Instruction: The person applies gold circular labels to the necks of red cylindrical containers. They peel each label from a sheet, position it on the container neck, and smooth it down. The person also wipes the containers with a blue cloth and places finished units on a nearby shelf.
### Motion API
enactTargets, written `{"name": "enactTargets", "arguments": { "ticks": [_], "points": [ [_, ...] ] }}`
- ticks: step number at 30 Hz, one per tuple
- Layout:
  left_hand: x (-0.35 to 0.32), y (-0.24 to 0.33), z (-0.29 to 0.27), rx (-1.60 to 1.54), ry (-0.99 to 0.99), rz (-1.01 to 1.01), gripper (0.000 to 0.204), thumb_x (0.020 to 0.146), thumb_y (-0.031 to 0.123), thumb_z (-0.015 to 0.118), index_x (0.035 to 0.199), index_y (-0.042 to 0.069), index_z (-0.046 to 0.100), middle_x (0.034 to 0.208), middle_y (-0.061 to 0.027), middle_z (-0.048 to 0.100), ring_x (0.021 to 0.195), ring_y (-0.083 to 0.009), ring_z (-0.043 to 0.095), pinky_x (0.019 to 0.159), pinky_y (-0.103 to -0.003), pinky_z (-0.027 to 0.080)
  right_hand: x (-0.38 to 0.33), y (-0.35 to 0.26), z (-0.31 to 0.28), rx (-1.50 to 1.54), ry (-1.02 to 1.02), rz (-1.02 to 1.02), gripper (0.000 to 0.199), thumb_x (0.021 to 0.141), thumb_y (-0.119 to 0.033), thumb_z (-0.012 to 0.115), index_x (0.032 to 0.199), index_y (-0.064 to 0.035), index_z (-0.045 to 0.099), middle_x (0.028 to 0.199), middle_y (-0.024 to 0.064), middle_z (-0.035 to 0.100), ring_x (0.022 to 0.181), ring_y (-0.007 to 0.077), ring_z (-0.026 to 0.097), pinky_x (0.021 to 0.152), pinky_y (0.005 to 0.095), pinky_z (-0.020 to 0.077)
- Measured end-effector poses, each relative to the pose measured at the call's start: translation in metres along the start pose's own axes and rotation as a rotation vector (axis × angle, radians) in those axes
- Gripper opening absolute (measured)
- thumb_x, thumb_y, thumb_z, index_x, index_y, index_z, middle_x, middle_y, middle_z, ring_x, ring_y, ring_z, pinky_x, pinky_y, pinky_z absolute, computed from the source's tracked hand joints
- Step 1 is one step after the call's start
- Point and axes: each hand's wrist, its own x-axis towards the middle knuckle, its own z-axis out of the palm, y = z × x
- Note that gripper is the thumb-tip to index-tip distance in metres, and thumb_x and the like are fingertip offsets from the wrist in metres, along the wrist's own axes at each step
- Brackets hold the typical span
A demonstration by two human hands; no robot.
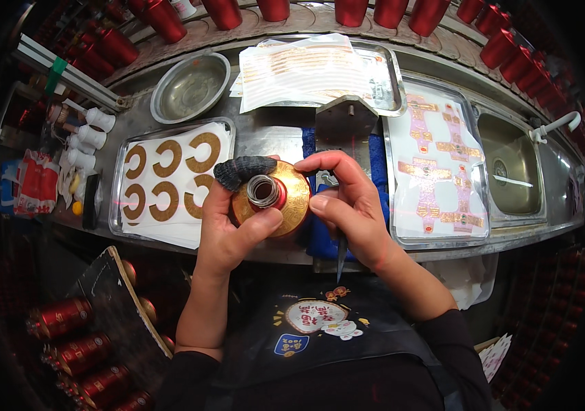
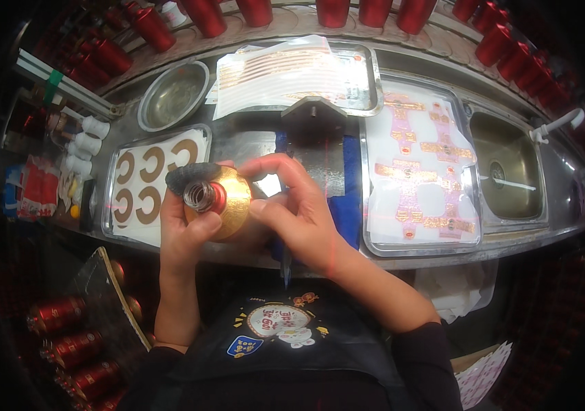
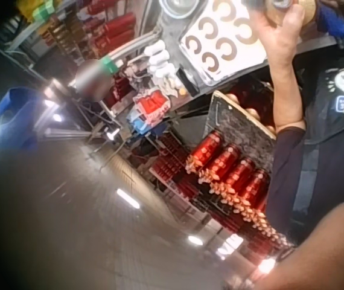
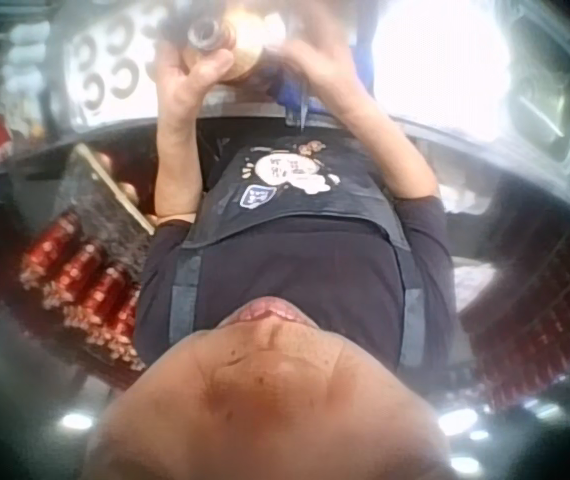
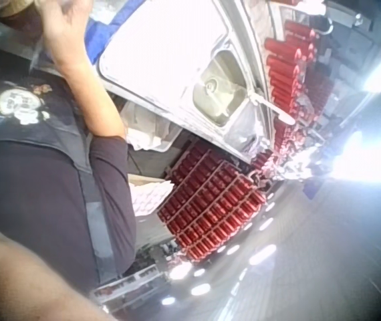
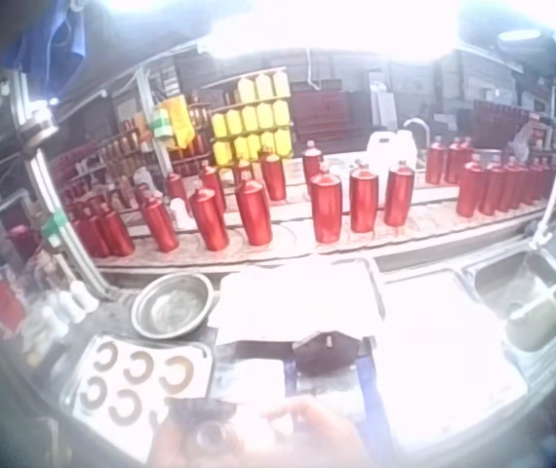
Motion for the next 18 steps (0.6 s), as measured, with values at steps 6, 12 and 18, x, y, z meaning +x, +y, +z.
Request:
{"name": "enactTargets", "arguments": {
  "ticks": [6, 12, 18],
  "points": [
    [0.0006, -0.0013, -0.0028, -0.09, -0.059, 0.017, 0.054, 0.081, 0.01, 0.074, 0.132, 0.005, 0.056, 0.135, -0.0124, 0.059, 0.121, -0.0198, 0.058, 0.105, -0.036, 0.045, -0.0035, 0.0016, -0.001, 0.036, 0.051, 0.032, 0.04, 0.088, -0.012, 0.065, 0.125, -0.0019, 0.054, 0.071, -0.004, 0.054, 0.052, 0.0015, 0.042, 0.048, 0.0185, 0.0301],
    [-0.0007, 0.0007, -0.0018, -0.09, -0.051, 0.004, 0.054, 0.081, 0.01, 0.075, 0.132, 0.005, 0.056, 0.133, -0.0111, 0.059, 0.12, -0.0189, 0.058, 0.104, -0.035, 0.046, -0.0031, 0.0007, 0.0005, 0.065, 0.07, 0.019, 0.037, 0.087, -0.012, 0.068, 0.12, -0.0029, 0.054, 0.082, -0.0014, 0.058, 0.055, 0.0015, 0.044, 0.049, 0.018, 0.0317],
    [-0.0005, 0.0004, 0.0003, -0.006, 0.007, -0.015, 0.062, 0.077, 0.021, 0.073, 0.133, 0.002, 0.055, 0.135, -0.0158, 0.06, 0.119, -0.0236, 0.062, 0.103, -0.038, 0.049, -0.0065, 0.0031, -0.0036, 0.176, 0.028, 0.017, 0.03, 0.09, -0.001, 0.064, 0.118, -0.0035, 0.054, 0.095, 0.0, 0.061, 0.068, 0.0016, 0.056, 0.061, 0.0195, 0.0437]
  ]
}}
